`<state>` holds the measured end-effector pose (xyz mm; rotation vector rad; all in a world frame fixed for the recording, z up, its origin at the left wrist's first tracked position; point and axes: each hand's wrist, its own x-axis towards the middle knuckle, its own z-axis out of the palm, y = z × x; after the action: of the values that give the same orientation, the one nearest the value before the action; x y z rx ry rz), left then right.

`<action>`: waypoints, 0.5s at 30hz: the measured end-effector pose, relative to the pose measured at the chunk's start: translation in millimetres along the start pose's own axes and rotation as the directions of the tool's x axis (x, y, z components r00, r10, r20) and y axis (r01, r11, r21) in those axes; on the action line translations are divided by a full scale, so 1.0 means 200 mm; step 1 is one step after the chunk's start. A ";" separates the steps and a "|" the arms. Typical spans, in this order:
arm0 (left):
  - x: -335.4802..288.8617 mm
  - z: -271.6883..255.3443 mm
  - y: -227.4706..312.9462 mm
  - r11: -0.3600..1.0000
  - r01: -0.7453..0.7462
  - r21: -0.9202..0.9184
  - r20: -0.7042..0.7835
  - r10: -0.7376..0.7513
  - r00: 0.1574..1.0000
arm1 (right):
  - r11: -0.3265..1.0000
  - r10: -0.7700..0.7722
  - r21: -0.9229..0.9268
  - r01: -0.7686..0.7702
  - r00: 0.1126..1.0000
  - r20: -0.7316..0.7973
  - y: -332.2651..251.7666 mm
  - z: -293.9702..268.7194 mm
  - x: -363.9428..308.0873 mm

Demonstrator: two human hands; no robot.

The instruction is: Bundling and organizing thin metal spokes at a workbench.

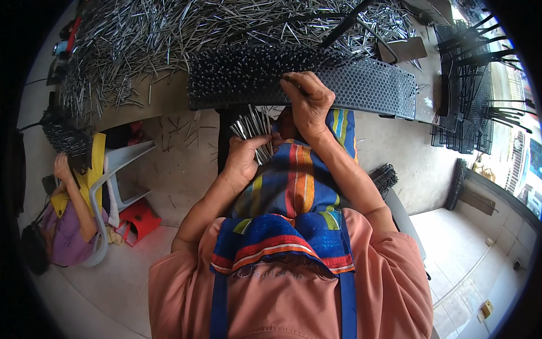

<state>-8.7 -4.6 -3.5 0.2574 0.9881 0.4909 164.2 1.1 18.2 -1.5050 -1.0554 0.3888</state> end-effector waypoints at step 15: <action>0.01 0.03 -0.01 0.999 -0.049 -0.020 0.069 0.050 0.996 | 0.947 -0.101 -0.283 0.150 0.978 0.180 -0.01 0.02 0.00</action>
<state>-2.5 -5.2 -2.9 0.2812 0.9103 0.5329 159.2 3.2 19.1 -1.6790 -1.3815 0.2756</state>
